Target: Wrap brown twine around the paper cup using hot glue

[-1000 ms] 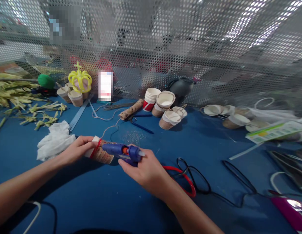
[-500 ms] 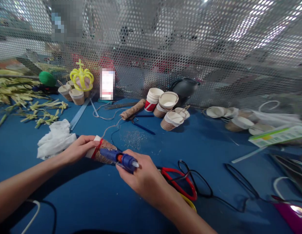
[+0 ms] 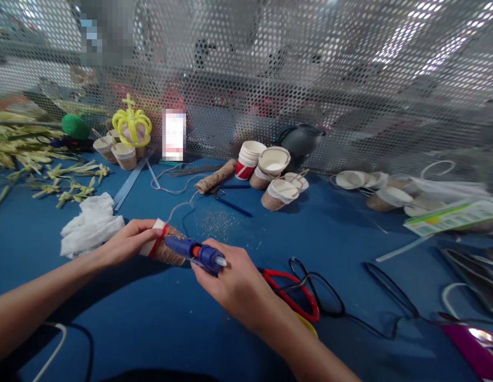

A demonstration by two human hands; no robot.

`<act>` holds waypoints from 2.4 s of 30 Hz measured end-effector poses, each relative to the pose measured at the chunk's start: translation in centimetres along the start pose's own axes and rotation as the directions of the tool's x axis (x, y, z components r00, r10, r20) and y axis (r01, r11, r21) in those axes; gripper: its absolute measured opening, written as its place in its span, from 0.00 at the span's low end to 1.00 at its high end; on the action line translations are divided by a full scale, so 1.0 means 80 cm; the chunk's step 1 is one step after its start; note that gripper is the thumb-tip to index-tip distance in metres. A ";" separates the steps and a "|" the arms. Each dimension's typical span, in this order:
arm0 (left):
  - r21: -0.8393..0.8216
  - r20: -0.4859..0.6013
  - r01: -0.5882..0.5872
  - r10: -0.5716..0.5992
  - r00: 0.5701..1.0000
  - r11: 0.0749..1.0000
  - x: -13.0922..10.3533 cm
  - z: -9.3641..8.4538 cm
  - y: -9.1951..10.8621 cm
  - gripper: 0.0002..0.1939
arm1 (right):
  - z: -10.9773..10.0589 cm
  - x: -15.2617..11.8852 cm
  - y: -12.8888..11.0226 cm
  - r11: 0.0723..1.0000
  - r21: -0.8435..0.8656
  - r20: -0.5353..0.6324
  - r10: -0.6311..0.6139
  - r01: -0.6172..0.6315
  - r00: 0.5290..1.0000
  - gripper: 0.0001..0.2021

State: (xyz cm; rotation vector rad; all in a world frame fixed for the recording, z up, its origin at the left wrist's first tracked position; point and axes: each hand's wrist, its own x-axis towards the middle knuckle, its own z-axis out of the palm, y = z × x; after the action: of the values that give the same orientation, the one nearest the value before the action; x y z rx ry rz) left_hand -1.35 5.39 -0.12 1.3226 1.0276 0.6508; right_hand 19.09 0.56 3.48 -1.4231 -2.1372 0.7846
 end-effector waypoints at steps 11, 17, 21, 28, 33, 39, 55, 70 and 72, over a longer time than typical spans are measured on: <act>0.016 0.009 -0.008 0.007 1.000 1.000 -0.001 0.000 0.001 0.15 | -0.005 0.003 -0.003 1.000 0.007 0.005 0.028 -0.028 1.000 0.08; 0.036 0.022 -0.018 0.017 1.000 0.999 -0.003 0.000 -0.002 0.14 | -0.004 0.006 0.007 1.000 0.012 -0.006 0.008 -0.008 1.000 0.08; 0.063 0.027 -0.025 0.023 0.999 0.998 -0.003 -0.001 -0.003 0.15 | -0.004 0.009 0.008 1.000 -0.016 -0.032 0.011 -0.012 0.999 0.08; 0.091 0.029 -0.029 0.026 0.999 0.995 -0.005 -0.001 0.000 0.15 | -0.009 0.008 -0.001 0.998 0.050 0.006 0.037 -0.037 0.999 0.07; 0.093 0.027 -0.037 0.035 0.999 0.995 -0.005 -0.001 -0.001 0.15 | -0.009 0.011 0.001 1.000 0.008 -0.007 0.020 -0.020 1.000 0.05; 0.109 0.035 -0.035 0.032 0.999 0.993 -0.004 -0.001 -0.003 0.15 | -0.009 0.010 0.000 1.000 0.002 -0.019 0.022 -0.022 1.000 0.06; 0.071 0.065 -0.038 0.033 0.997 0.997 -0.006 -0.004 -0.004 0.15 | -0.017 0.016 -0.008 0.999 -0.053 0.046 0.002 0.000 0.999 0.07; 0.072 0.073 -0.044 0.039 0.997 0.996 -0.004 -0.005 -0.008 0.15 | -0.020 0.016 -0.015 0.997 -0.070 0.063 0.016 -0.011 0.998 0.08; 0.069 0.075 -0.037 0.032 0.997 0.997 -0.004 -0.004 -0.008 0.15 | -0.018 0.014 -0.014 0.999 -0.038 0.042 -0.003 0.005 0.999 0.07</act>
State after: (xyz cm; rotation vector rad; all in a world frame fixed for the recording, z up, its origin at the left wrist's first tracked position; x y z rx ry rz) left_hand -1.90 5.17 -0.63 1.4181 0.9766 0.5915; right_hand 18.84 1.55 5.36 -1.4331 -2.1974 0.7823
